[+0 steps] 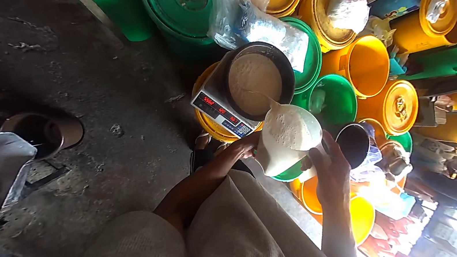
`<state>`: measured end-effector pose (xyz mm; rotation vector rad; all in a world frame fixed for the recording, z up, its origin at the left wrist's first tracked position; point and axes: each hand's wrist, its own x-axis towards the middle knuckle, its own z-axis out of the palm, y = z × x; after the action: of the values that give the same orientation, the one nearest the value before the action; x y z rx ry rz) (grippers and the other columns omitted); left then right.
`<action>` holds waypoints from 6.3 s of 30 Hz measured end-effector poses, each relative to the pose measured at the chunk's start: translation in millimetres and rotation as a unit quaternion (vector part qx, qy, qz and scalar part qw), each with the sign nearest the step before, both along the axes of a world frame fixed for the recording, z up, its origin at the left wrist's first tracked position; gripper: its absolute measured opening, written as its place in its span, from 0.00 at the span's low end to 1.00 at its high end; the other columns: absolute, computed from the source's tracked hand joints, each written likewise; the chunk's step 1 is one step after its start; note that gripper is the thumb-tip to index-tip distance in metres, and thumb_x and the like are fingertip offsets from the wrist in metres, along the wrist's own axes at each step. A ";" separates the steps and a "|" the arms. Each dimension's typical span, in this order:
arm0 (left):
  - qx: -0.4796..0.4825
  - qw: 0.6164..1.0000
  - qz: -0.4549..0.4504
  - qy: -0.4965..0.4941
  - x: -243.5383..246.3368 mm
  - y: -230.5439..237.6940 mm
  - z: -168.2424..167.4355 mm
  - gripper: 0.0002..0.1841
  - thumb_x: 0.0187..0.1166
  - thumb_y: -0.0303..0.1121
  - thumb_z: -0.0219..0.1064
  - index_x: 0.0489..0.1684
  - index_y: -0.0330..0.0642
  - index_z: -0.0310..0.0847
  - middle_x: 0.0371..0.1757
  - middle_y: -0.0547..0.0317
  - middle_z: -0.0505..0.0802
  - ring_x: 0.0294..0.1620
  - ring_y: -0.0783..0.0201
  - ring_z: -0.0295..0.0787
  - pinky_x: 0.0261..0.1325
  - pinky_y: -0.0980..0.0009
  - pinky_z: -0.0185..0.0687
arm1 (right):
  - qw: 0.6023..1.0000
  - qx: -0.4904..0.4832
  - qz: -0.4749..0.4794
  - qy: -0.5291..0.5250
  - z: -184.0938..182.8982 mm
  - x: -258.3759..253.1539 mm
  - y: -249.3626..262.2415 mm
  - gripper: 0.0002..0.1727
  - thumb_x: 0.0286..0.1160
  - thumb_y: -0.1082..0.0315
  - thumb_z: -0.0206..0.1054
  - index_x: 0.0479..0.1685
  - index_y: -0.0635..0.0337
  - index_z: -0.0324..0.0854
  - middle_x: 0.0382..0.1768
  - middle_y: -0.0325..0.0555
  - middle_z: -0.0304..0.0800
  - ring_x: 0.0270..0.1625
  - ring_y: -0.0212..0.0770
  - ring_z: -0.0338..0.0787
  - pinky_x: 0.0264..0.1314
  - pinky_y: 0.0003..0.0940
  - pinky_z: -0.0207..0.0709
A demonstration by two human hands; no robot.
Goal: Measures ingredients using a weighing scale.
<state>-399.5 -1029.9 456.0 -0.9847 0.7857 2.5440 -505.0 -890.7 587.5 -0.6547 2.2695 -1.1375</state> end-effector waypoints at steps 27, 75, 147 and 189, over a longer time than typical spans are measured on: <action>0.048 0.999 -0.003 0.013 -19.6 17.5 -55.5 0.13 0.93 0.44 0.50 0.45 0.50 0.77 0.33 0.62 0.86 0.30 0.66 0.84 0.31 0.68 0.82 | 0.999 0.018 0.006 0.030 0.4 -4.8 -6.2 0.38 0.73 0.62 0.68 0.84 0.70 0.65 0.32 0.39 0.89 0.23 0.30 0.87 0.28 0.27 0.88; 0.052 0.998 0.018 0.017 -5.2 6.0 -22.6 0.15 0.95 0.41 0.45 0.47 0.46 0.76 0.32 0.61 0.84 0.30 0.67 0.84 0.34 0.69 0.83 | 0.999 0.023 0.003 0.032 -1.3 -3.2 -12.9 0.36 0.74 0.63 0.68 0.82 0.71 0.66 0.32 0.40 0.89 0.22 0.29 0.86 0.27 0.26 0.87; 0.067 0.998 0.006 0.014 -17.0 15.4 -49.0 0.18 0.94 0.47 0.47 0.42 0.48 0.77 0.30 0.60 0.86 0.27 0.65 0.85 0.28 0.68 0.82 | 0.999 0.025 0.004 0.040 0.8 -4.6 -19.7 0.35 0.74 0.65 0.68 0.81 0.71 0.68 0.28 0.36 0.88 0.21 0.28 0.86 0.27 0.24 0.86; 0.043 0.999 -0.010 0.000 -7.3 4.6 -20.4 0.17 0.96 0.43 0.43 0.44 0.46 0.74 0.30 0.60 0.82 0.27 0.66 0.81 0.31 0.70 0.80 | 0.998 0.041 0.011 0.048 0.9 -6.4 -20.9 0.35 0.75 0.64 0.67 0.82 0.71 0.67 0.27 0.35 0.88 0.21 0.27 0.87 0.27 0.23 0.87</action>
<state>-406.8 -1025.3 435.5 -0.9457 0.6772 2.5365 -511.4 -911.7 588.4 -0.7133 2.3694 -1.0179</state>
